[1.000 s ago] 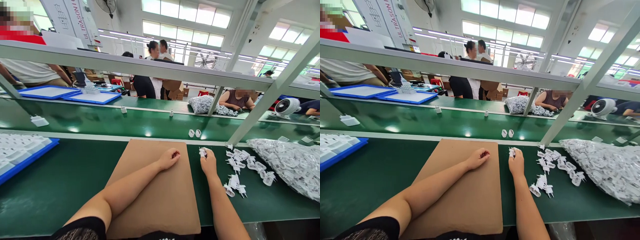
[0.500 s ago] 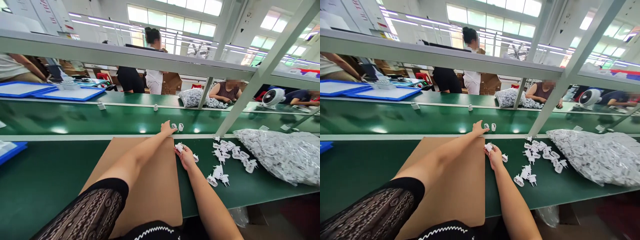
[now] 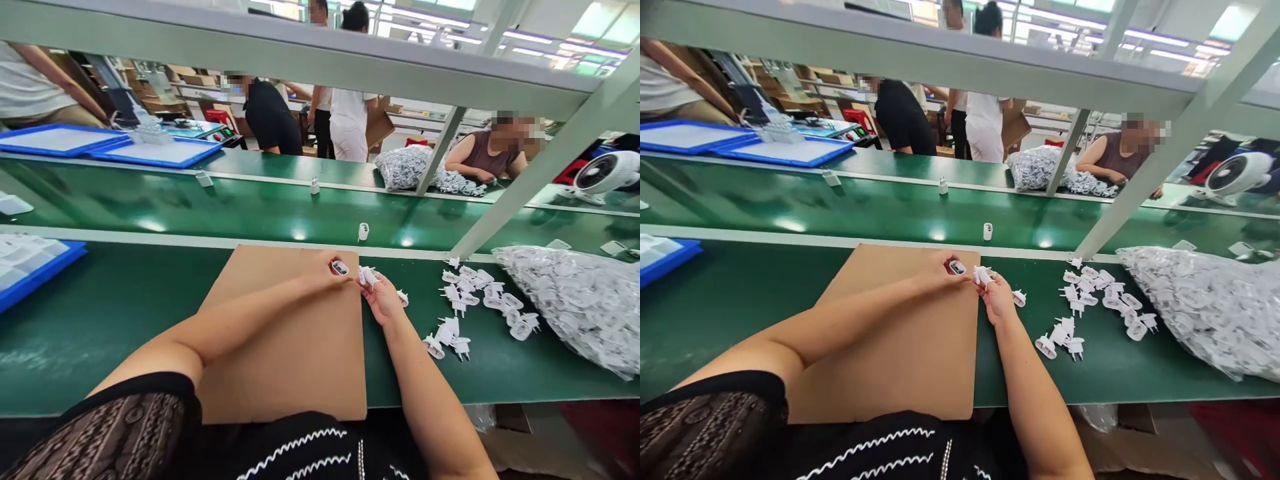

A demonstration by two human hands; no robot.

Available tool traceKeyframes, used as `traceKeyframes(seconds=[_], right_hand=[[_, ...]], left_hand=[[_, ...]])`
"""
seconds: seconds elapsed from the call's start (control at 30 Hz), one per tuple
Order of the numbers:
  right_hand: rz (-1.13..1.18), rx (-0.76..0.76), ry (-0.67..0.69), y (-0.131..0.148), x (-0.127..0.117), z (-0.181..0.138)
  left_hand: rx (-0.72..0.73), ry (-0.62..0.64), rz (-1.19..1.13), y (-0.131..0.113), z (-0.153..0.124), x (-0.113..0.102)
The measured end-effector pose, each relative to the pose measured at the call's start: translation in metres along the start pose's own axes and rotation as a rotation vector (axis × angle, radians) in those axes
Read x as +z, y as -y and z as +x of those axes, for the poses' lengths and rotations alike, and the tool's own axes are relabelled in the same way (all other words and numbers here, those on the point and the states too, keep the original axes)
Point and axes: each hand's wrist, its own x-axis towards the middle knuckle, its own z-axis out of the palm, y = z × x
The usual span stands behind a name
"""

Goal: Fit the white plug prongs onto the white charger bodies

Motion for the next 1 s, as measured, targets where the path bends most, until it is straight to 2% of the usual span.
traceKeyframes(seconds=[0.07, 0.17, 0.3, 0.47, 0.57, 0.77, 1.0], right_hand=[[-0.135, -0.099, -0.032, 0.0, 0.006, -0.005], [-0.327, -0.239, -0.055, 0.002, 0.014, -0.013], [-0.502, -0.364, -0.035, 0.006, 0.019, -0.024], [-0.736, -0.516, 0.027, 0.008, 0.022, -0.032], [-0.707, -0.494, 0.046, 0.007, 0.025, -0.033], [-0.616, -0.316, 0.065, 0.009, 0.025, -0.035], [-0.553, -0.291, 0.066, 0.018, 0.027, -0.041]], left_hand=[[-0.018, -0.02, -0.017, -0.001, -0.03, 0.0], [-0.092, -0.005, -0.056, -0.003, -0.055, 0.0], [-0.099, 0.099, -0.178, -0.001, -0.061, -0.004], [-0.001, 0.199, -0.109, 0.003, -0.059, -0.007], [0.019, 0.197, -0.085, 0.002, -0.059, -0.007], [0.027, 0.218, -0.12, 0.0, -0.059, -0.009], [0.041, 0.213, -0.095, -0.002, -0.059, -0.01]])
